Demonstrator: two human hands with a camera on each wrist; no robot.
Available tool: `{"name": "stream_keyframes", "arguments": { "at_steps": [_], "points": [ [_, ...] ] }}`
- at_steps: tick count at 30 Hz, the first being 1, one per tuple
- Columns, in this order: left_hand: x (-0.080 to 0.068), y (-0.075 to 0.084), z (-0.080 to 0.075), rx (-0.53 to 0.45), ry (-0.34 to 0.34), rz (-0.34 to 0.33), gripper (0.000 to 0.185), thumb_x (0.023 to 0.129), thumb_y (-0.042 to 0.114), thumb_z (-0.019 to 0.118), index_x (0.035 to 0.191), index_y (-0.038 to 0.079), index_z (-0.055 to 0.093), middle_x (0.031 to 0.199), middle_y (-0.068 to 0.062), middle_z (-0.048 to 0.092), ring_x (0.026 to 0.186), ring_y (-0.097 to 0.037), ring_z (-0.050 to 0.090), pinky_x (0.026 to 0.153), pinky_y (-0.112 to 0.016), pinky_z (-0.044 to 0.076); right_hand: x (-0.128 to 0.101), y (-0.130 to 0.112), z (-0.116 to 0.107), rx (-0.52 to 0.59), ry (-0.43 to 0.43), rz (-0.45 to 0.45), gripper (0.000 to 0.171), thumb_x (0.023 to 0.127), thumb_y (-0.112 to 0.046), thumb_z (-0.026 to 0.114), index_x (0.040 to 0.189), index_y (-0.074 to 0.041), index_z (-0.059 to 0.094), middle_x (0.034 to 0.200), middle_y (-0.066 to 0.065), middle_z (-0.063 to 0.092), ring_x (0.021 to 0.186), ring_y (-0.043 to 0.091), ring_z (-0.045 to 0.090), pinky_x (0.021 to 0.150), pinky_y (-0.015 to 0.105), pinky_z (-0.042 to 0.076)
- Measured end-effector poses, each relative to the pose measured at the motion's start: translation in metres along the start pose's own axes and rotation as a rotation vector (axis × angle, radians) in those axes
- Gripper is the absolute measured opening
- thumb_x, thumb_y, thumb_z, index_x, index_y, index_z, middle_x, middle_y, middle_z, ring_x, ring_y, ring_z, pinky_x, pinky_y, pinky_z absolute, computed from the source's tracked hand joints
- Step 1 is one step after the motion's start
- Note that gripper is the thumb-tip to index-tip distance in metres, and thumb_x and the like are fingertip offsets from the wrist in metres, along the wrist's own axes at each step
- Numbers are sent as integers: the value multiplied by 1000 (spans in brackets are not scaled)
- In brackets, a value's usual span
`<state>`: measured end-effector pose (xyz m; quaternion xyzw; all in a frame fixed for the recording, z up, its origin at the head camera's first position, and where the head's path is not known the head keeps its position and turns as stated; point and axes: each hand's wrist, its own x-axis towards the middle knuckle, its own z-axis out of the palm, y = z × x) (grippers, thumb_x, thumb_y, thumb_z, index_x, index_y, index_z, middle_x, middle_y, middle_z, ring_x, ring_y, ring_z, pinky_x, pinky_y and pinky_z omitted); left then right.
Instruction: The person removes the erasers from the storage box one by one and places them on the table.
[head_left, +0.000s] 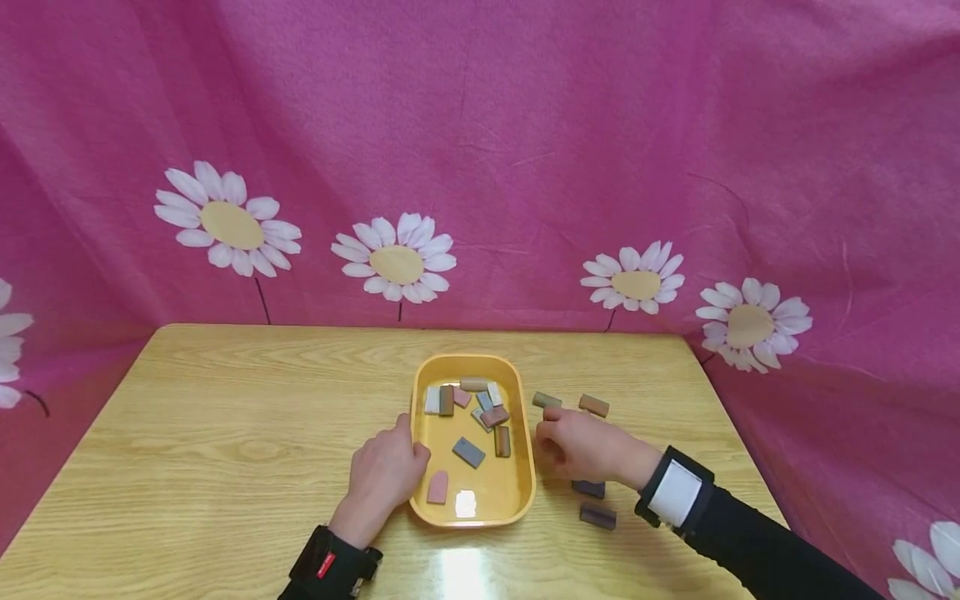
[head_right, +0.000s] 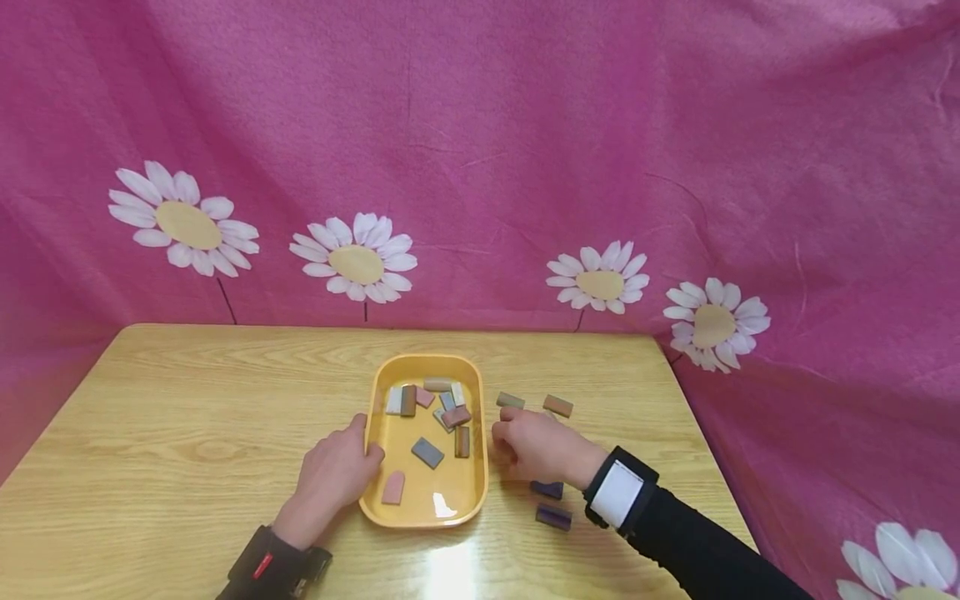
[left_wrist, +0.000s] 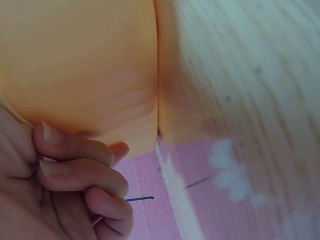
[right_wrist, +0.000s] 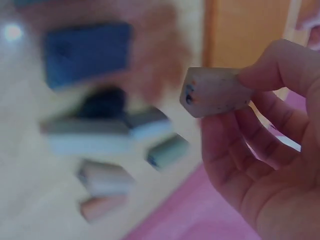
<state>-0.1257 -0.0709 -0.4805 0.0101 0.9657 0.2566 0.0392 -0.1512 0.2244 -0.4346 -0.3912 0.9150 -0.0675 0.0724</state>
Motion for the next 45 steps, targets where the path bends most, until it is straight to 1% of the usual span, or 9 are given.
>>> {"name": "stream_keyframes", "arguments": {
  "at_steps": [6,11,15,20,25,28,34,41,45],
  "points": [
    [1,-1,2,-2,-10,1,42,90,23,56,124,-1,54,65,-4,51,55,-20,49,49,-33,33,-1,5,26,-26,30,26,29,74,-8,77,71,-19,50,74,-8,38,60,5,39,53,21,34],
    [0,-1,2,2,5,1,40,90,23,56,122,0,55,64,-4,50,54,-20,49,48,-33,33,0,4,32,-49,23,52,23,79,-10,76,73,-18,55,73,-9,40,61,5,39,56,22,34],
    [1,-1,1,-2,8,1,38,90,23,55,120,0,55,63,-4,50,53,-19,48,47,-33,33,1,3,26,-75,33,56,18,79,-12,77,78,-18,59,73,-9,44,63,5,42,56,22,38],
    [0,-1,0,2,0,-6,38,90,23,55,120,0,55,65,-4,50,54,-19,48,48,-33,33,6,-2,8,-129,152,36,17,76,-16,79,81,-17,63,77,-7,51,63,6,46,54,24,41],
    [1,-1,-1,-2,-9,-11,40,91,23,56,122,-1,54,65,-4,50,55,-19,49,49,-33,33,21,-18,-8,-107,200,31,19,79,-14,73,96,-15,68,87,-4,57,70,9,52,60,26,47],
    [1,-1,0,-5,-11,-10,40,91,23,55,123,0,54,65,-5,51,55,-19,49,49,-33,33,33,-31,-11,-123,170,-32,24,79,-12,73,103,-16,68,89,-5,57,74,9,53,64,27,49],
    [2,0,1,-6,-18,-7,40,91,24,56,122,0,54,67,-5,52,56,-19,50,49,-33,34,56,-57,-9,-206,110,-234,17,79,-11,73,94,-17,69,83,-6,55,74,11,52,65,26,46],
    [3,-2,-1,-5,-24,-13,33,91,24,57,115,1,55,64,-5,50,52,-19,48,47,-32,32,82,-84,2,-209,-93,-396,24,86,-15,70,106,-28,73,95,-12,63,84,9,56,72,22,43],
    [1,-1,-1,-15,-29,-15,33,91,23,55,114,0,55,64,-5,49,51,-20,48,47,-32,32,91,-94,13,-226,-157,-492,17,91,-19,67,104,-30,72,99,-14,62,87,8,55,71,19,43]
  ]
}}
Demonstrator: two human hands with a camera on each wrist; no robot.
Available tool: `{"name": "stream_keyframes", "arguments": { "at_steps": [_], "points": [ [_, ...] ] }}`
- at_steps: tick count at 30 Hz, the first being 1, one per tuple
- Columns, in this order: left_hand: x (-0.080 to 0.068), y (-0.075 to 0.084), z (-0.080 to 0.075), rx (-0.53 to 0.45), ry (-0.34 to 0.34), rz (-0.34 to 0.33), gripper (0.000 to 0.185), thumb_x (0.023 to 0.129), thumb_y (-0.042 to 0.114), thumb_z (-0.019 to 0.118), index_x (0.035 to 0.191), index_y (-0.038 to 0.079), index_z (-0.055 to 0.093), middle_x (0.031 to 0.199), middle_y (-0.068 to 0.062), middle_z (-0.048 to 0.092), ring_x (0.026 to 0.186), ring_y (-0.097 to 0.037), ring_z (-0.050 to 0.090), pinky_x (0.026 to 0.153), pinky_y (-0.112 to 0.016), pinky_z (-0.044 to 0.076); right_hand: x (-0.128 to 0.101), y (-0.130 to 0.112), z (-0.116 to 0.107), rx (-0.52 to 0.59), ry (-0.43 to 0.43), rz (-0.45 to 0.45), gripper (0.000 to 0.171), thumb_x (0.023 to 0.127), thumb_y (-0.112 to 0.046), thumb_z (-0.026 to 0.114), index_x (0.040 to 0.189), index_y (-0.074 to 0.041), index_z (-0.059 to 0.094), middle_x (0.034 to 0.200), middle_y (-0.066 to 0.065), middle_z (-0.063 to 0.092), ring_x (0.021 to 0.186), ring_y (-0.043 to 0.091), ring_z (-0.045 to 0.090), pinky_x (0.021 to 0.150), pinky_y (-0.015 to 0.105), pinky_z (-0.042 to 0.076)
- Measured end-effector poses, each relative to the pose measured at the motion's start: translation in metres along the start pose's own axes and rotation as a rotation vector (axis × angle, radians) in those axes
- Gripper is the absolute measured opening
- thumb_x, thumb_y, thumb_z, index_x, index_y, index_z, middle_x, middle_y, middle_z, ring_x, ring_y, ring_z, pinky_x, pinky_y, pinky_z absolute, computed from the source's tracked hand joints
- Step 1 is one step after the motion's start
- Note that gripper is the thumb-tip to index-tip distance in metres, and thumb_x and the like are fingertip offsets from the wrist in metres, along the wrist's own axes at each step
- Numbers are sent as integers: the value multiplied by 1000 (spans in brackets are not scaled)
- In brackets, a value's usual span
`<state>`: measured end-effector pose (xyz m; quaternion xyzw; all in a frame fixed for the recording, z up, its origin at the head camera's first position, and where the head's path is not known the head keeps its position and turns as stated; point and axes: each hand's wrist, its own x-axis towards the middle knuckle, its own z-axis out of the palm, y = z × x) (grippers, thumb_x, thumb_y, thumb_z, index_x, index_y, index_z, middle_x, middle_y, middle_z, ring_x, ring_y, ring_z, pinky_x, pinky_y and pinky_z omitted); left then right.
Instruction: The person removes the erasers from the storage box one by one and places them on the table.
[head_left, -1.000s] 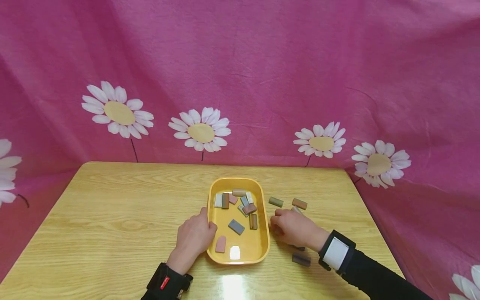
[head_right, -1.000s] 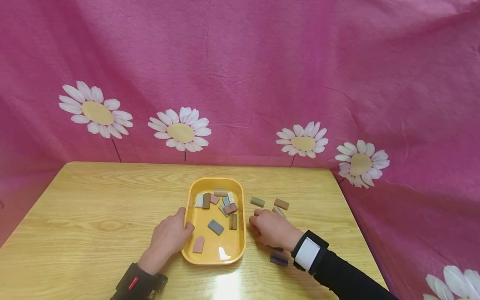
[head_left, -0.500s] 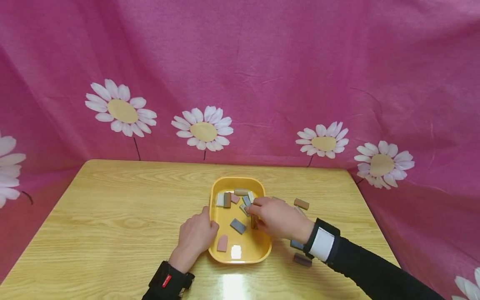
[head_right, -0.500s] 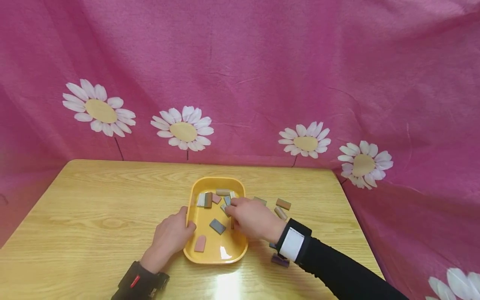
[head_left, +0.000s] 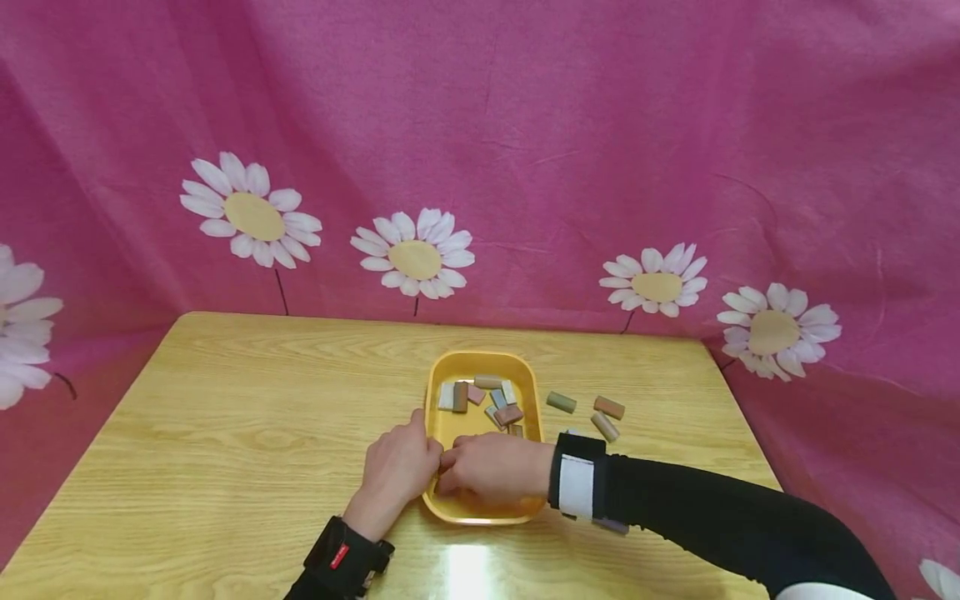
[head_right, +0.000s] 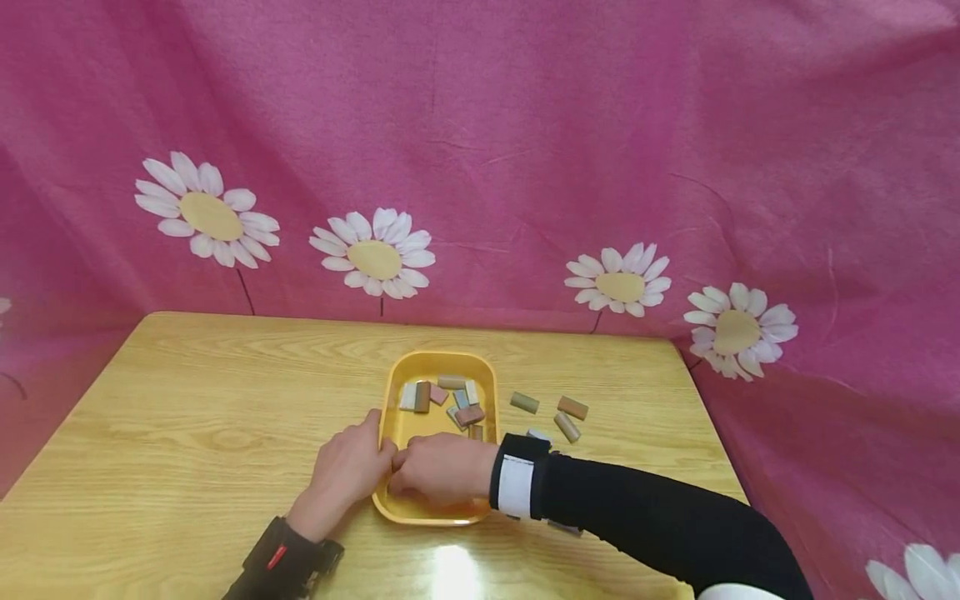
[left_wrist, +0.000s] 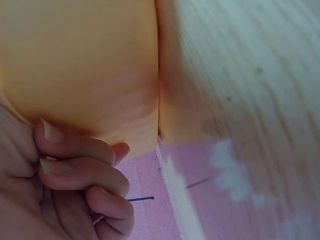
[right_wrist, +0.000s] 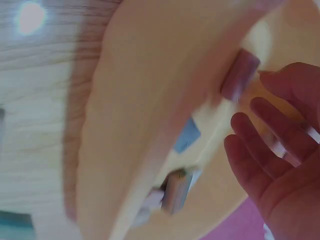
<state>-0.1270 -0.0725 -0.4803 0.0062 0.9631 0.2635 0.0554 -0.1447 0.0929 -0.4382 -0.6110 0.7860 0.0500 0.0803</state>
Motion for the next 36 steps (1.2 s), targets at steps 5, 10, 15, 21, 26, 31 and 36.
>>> {"name": "stream_keyframes", "arguments": {
  "at_steps": [5,10,15,21,26,31,36],
  "points": [
    [0,1,1,-1,0,8,32,91,23,55,114,1,55,63,-5,50,52,-20,48,47,-32,33,6,-7,8,-115,-51,-21,13,91,-22,66,99,-32,70,99,-13,61,89,10,51,65,20,39],
    [1,0,1,9,19,14,30,90,23,55,112,1,56,63,-5,50,51,-20,48,46,-33,33,7,-9,14,-185,-18,-5,7,92,-27,65,92,-31,70,96,-11,60,86,10,52,64,21,39],
    [1,-1,0,4,13,2,33,90,23,55,114,0,56,64,-5,50,52,-20,49,47,-33,33,5,-8,16,-168,1,12,4,91,-27,65,94,-28,68,94,-10,56,81,11,52,63,22,40],
    [0,-3,0,16,16,-2,33,91,23,56,115,0,55,63,-4,49,50,-19,47,46,-31,33,-6,0,0,-109,13,85,6,92,-28,64,97,-25,65,87,-8,53,77,12,50,62,24,39],
    [0,-4,-2,18,38,14,32,91,23,56,113,1,55,63,-4,49,51,-19,47,47,-32,33,-25,12,-14,-76,97,159,8,84,-20,69,89,-24,63,79,-9,48,74,12,47,63,24,37],
    [-1,-4,-2,25,44,13,36,90,23,55,118,0,55,64,-4,50,52,-19,48,47,-33,34,-55,21,-21,0,186,234,15,80,-17,74,90,-20,62,78,-10,45,75,10,45,65,24,40],
    [0,-3,0,14,24,12,40,91,24,55,122,-1,54,64,-4,50,51,-18,48,47,-32,35,-89,30,-19,64,250,391,24,73,-15,77,90,-22,62,80,-11,44,74,8,45,63,25,41]
  ]
}}
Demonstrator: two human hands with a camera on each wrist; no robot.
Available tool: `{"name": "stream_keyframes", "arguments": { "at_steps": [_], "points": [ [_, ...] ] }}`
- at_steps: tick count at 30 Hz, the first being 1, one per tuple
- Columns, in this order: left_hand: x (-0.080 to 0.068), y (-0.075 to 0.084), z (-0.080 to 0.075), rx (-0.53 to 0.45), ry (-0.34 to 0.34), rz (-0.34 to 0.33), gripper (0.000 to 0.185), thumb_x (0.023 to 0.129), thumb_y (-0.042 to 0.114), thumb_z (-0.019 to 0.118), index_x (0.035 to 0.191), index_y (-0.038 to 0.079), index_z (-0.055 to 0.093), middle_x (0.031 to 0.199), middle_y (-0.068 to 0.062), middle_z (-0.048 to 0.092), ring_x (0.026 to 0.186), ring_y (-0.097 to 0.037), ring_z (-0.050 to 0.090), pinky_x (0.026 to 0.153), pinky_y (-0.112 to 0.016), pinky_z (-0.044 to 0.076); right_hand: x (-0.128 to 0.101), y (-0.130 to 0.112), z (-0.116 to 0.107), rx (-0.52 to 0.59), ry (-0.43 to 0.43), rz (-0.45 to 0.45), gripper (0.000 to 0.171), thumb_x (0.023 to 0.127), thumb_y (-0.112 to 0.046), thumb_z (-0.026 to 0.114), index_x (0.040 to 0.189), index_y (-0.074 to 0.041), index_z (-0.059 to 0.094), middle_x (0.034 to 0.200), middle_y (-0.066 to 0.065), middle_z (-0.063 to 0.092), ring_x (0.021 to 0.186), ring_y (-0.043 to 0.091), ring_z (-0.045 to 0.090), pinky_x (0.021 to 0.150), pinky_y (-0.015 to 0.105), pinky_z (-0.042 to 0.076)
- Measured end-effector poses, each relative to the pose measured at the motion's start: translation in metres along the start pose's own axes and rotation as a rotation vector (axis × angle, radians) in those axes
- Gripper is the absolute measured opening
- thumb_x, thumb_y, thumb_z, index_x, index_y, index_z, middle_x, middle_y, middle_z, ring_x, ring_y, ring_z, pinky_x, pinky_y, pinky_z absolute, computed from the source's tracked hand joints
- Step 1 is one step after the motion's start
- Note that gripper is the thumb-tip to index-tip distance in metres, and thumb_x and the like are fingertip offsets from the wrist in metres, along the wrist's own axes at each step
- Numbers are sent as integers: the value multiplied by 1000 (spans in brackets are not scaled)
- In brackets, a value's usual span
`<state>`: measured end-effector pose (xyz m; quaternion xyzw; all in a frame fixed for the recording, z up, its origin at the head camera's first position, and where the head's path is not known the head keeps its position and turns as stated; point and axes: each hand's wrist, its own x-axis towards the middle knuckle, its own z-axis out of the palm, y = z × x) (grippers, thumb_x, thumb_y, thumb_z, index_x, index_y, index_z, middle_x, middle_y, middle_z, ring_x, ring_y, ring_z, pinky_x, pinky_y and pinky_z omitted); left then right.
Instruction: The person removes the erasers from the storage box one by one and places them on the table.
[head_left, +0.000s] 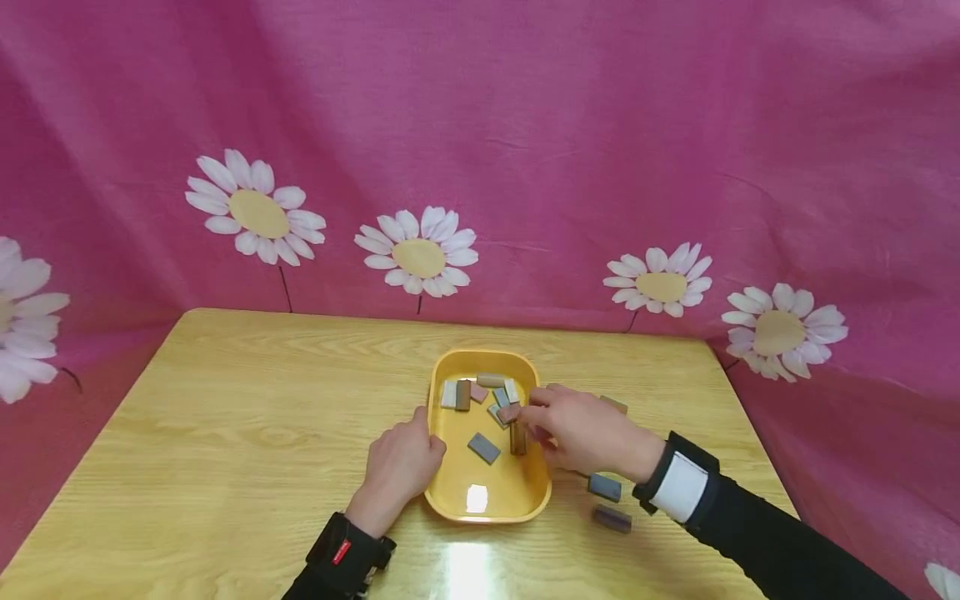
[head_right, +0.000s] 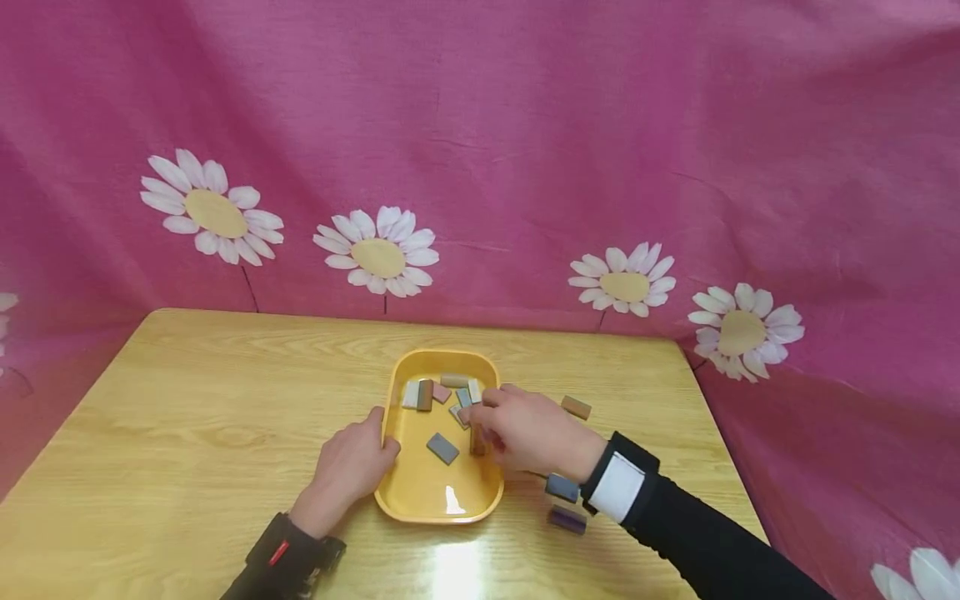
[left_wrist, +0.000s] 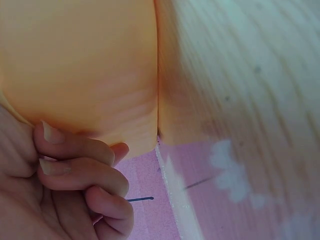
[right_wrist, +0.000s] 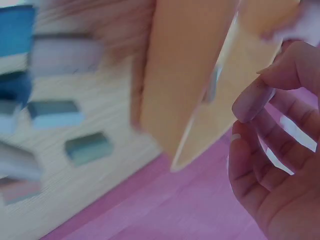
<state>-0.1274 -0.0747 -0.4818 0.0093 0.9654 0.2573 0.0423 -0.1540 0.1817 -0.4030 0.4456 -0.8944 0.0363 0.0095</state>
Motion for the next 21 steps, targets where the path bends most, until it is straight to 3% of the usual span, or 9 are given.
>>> {"name": "stream_keyframes", "arguments": {
  "at_steps": [4,8,17,21],
  "points": [
    [1,1,1,-3,-19,-8,41,92,25,55,124,0,53,65,-4,51,52,-18,48,47,-32,35,-19,14,5,15,34,91,21,72,-18,77,83,-23,59,77,-12,43,68,6,43,58,24,39],
    [1,1,-2,1,-21,-24,41,92,25,56,124,0,53,66,-4,52,53,-19,49,48,-33,35,-30,25,21,10,60,106,23,73,-23,79,78,-22,57,74,-12,43,64,5,44,57,24,38],
    [0,2,-1,1,-20,-14,40,92,25,55,123,0,53,66,-4,51,53,-19,49,49,-33,35,-46,42,52,42,22,181,25,76,-31,83,83,-19,62,76,-11,44,65,5,44,59,23,38],
    [0,3,-1,3,-17,-9,40,92,24,56,123,0,53,65,-4,51,53,-18,49,48,-32,34,-48,46,55,45,19,201,20,78,-25,81,87,-17,65,78,-10,47,67,6,45,61,23,39]
  ]
}}
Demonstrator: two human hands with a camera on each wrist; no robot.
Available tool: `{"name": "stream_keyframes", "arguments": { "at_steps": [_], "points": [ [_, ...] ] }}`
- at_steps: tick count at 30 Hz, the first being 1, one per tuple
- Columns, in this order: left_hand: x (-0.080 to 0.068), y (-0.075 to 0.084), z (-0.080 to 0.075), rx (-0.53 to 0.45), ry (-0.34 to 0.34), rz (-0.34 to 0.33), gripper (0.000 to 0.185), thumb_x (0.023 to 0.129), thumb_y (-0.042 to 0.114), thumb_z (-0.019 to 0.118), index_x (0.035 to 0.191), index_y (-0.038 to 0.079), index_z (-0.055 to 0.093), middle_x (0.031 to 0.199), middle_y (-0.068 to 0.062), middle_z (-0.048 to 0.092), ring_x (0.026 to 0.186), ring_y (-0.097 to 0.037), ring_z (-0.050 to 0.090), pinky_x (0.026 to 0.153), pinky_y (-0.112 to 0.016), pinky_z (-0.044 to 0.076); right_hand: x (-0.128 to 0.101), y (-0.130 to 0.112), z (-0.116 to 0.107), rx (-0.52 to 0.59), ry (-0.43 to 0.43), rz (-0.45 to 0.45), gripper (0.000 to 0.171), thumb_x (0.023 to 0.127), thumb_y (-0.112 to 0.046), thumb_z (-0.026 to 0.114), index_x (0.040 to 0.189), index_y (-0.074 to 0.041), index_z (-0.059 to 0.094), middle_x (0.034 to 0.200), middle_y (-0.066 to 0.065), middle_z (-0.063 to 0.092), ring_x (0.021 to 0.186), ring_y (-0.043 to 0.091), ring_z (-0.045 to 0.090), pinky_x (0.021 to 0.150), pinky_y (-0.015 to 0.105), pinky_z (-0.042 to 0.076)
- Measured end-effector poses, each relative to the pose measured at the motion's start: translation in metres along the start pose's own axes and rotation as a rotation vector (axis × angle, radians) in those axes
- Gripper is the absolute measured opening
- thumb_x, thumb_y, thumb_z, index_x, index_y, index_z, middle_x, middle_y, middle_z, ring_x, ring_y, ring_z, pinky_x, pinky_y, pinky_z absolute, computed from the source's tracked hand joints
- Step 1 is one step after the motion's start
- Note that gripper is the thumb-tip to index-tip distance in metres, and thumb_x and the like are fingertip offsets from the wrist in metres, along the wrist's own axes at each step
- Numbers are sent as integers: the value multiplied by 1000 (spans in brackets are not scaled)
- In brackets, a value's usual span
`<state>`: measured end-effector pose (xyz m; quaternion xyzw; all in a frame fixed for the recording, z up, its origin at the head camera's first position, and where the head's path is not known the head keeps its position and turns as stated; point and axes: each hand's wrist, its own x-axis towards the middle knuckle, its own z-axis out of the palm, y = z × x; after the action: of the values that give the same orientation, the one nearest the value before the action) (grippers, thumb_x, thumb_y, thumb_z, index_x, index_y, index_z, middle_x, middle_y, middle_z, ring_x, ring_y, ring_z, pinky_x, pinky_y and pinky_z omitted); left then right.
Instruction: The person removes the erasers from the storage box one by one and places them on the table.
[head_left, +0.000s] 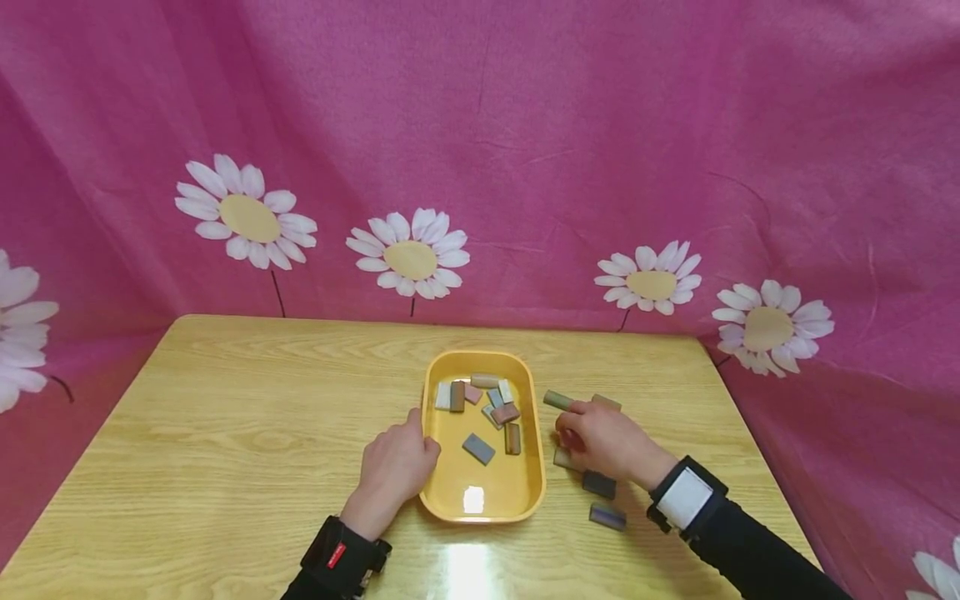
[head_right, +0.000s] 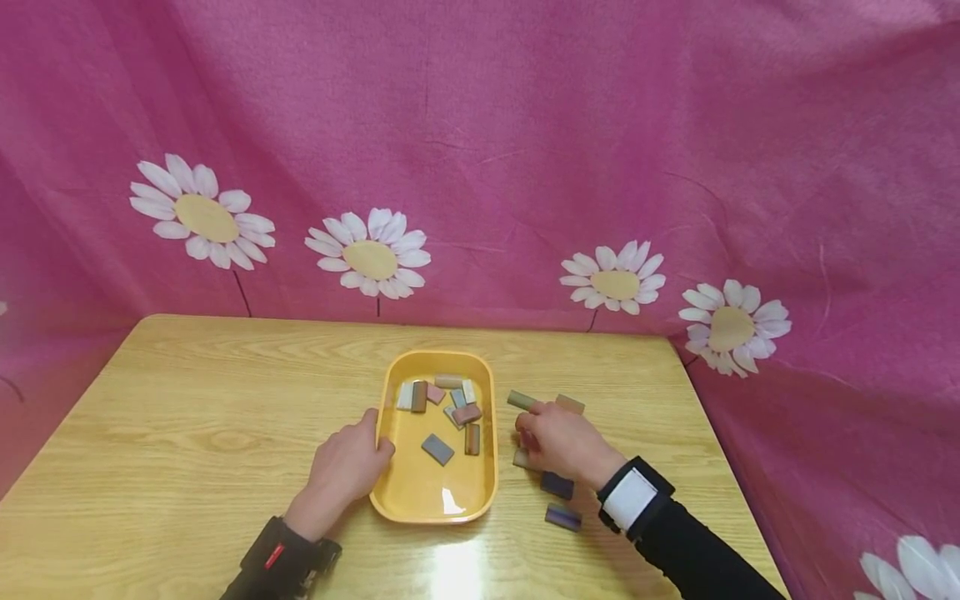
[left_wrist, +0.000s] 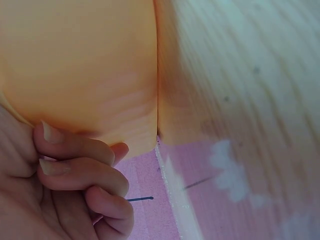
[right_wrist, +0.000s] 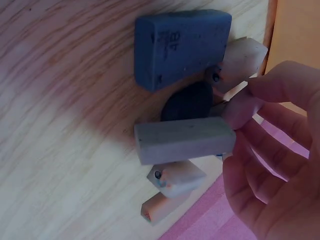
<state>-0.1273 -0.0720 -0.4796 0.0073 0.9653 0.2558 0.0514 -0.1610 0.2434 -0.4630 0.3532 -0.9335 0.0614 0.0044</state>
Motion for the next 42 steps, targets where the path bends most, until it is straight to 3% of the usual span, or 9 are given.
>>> {"name": "stream_keyframes", "arguments": {
  "at_steps": [6,10,19,26,33,39,42],
  "points": [
    [-1,-3,-1,7,8,1,39,91,23,55,122,0,54,65,-4,51,52,-18,49,47,-33,34,4,0,-2,-5,-8,-1,16,81,-17,76,95,-13,71,86,-3,61,69,7,50,65,29,47],
    [-2,-4,-2,8,11,4,38,91,23,55,120,0,54,64,-4,50,52,-18,49,47,-33,34,12,-1,-12,4,-16,35,25,79,-19,78,102,-11,70,88,-1,61,71,8,52,66,31,49],
    [-2,-6,-3,-4,3,-12,41,91,23,55,125,-1,53,64,-4,50,51,-18,48,47,-32,34,56,-11,-39,39,29,56,34,77,-13,76,110,-10,69,100,5,64,81,14,57,74,36,50],
    [-2,-6,-1,-18,5,1,44,91,23,55,127,-2,52,65,-4,51,51,-18,48,47,-32,35,101,-33,-43,7,-76,-13,35,81,-18,74,115,-11,69,102,5,62,82,14,57,79,35,51],
    [0,-5,0,0,6,2,44,92,26,56,127,-2,53,66,-5,51,52,-19,48,48,-32,34,143,-59,-27,-13,-140,-141,28,81,-22,74,108,-13,69,97,2,59,83,16,56,74,32,50],
    [0,-3,0,20,18,19,43,91,25,56,125,-1,54,66,-5,52,51,-20,47,47,-33,34,165,-80,-10,-91,-312,-109,46,83,-36,73,124,-17,64,123,5,57,113,23,51,92,34,47],
    [0,-3,0,25,28,20,39,91,25,56,121,1,55,65,-5,52,52,-20,48,47,-34,34,171,-87,-6,-127,-359,-106,41,84,-35,71,120,-16,64,121,4,56,112,22,50,93,33,46]
  ]
}}
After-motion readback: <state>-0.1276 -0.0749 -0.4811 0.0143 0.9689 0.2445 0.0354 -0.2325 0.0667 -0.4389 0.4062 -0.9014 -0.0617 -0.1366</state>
